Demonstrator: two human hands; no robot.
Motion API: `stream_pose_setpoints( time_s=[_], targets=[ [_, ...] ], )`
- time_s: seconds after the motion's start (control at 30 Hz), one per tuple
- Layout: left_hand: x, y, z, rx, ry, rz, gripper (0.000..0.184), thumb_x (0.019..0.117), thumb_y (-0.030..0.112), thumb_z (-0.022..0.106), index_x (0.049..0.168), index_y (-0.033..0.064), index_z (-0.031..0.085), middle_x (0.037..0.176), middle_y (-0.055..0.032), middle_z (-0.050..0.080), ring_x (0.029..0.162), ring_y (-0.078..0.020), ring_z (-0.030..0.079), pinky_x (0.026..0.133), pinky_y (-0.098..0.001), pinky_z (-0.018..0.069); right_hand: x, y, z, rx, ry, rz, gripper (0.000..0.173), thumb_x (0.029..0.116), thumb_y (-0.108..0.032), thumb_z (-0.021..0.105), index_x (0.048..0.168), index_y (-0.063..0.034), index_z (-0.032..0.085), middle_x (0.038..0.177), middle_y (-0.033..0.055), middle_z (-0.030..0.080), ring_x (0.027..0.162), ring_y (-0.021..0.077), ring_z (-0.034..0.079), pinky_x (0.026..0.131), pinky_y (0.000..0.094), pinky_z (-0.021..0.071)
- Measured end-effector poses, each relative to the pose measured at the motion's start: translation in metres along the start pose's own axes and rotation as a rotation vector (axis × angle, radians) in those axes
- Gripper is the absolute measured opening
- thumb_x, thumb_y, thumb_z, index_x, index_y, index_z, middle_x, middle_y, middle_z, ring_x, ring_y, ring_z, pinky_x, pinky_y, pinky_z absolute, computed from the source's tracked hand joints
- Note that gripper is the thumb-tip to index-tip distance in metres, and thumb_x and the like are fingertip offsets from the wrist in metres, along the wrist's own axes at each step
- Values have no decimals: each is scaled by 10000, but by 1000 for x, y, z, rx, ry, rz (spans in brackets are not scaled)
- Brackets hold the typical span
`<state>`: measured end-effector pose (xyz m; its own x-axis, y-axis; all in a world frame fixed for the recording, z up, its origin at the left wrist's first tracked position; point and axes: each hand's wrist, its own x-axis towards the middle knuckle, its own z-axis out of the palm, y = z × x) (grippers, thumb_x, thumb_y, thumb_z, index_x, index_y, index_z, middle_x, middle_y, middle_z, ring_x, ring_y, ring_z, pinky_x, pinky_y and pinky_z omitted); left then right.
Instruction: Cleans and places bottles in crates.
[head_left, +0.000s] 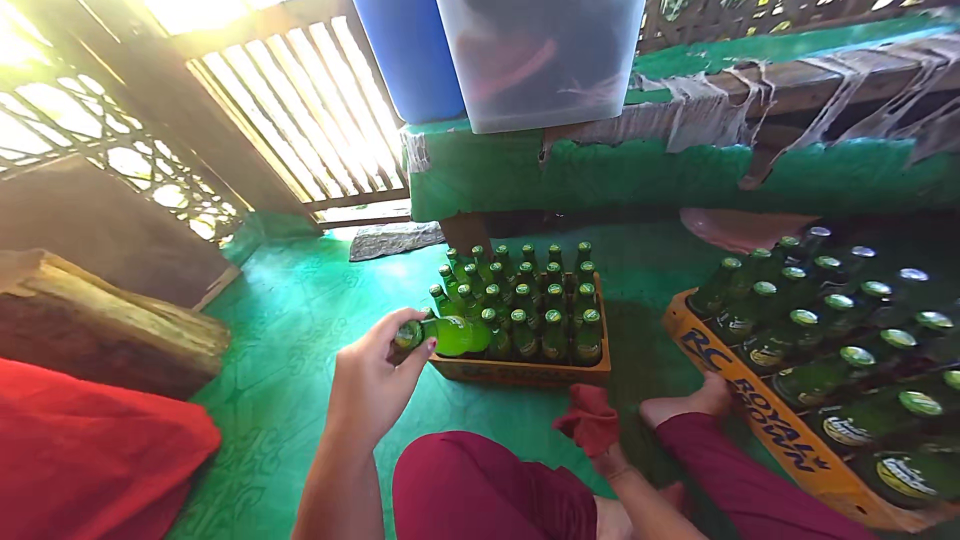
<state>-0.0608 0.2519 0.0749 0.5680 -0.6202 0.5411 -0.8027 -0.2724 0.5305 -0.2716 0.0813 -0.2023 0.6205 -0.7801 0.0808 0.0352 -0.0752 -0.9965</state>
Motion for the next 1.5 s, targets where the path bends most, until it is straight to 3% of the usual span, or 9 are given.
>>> stream_pose_setpoints(
  time_s=[0.07, 0.17, 0.4, 0.6, 0.87, 1.1, 1.23, 1.37, 1.5],
  targets=[
    [-20, 9, 1, -158, -2, 46, 294, 883, 105, 715, 1137, -37, 678, 1003, -62, 729, 813, 41, 684, 729, -125, 572, 21, -51, 23, 86, -60, -354, 338, 900, -189, 764, 1121, 25, 622, 979, 34, 689, 899, 47, 659, 831, 242, 562],
    [-47, 18, 35, -386, -161, -8, 277, 872, 58, 728, 1127, -38, 680, 996, -44, 743, 827, -3, 702, 742, -187, 603, 33, -107, 43, -271, -68, -710, 343, 849, -304, 774, 1055, -44, 687, 987, 101, 702, 965, 197, 667, 914, 432, 533],
    [-96, 2, 142, -515, -375, -58, 279, 844, -28, 718, 1111, -100, 682, 1029, -186, 744, 902, -158, 751, 844, -300, 613, 15, -93, 29, -494, -115, -393, 432, 694, -298, 819, 965, 32, 751, 927, 198, 753, 916, 378, 730, 839, 587, 551],
    [-100, -17, 159, -532, -469, -150, 285, 870, -33, 700, 1145, -97, 662, 1052, -181, 738, 890, -148, 753, 829, -289, 618, 15, -15, 29, -578, 105, -565, 505, 670, -423, 770, 865, 42, 735, 846, 196, 748, 803, 335, 744, 728, 500, 594],
    [-101, -45, 146, -511, -496, -269, 293, 870, 26, 719, 1147, -56, 673, 974, -104, 737, 811, -63, 699, 765, -227, 576, 24, 22, -10, -795, -443, 237, 640, 827, -321, 795, 1323, 46, 623, 1305, 271, 638, 1283, 393, 579, 1122, 540, 419],
    [-103, -41, 153, -530, -458, -255, 296, 868, 28, 723, 1148, -56, 677, 1011, -118, 738, 842, -61, 704, 786, -223, 577, 32, 16, -25, -725, -483, 348, 725, 791, -369, 834, 1350, 28, 598, 1333, 239, 630, 1296, 345, 574, 1134, 502, 416],
    [-108, -44, 146, -573, -499, -209, 283, 846, -10, 726, 1118, -74, 681, 1024, -121, 738, 854, -51, 703, 798, -213, 577, 14, -20, -5, -562, -413, 27, 750, 735, -414, 850, 1272, 66, 643, 1271, 268, 657, 1260, 388, 593, 1129, 534, 415],
    [-117, -32, 144, -566, -500, -82, 256, 819, -49, 733, 1070, -88, 699, 1033, -164, 748, 923, -117, 734, 862, -256, 584, 14, -37, 32, -413, -210, -624, 450, 683, -355, 799, 921, 23, 745, 899, 177, 761, 866, 326, 746, 792, 509, 587],
    [-122, -43, 139, -538, -477, -163, 256, 829, -29, 732, 1075, -81, 687, 1038, -155, 742, 905, -92, 724, 841, -240, 582, 12, -12, 27, -535, -213, -501, 463, 666, -313, 812, 923, 66, 741, 926, 231, 751, 912, 396, 738, 822, 556, 580]
  ],
)
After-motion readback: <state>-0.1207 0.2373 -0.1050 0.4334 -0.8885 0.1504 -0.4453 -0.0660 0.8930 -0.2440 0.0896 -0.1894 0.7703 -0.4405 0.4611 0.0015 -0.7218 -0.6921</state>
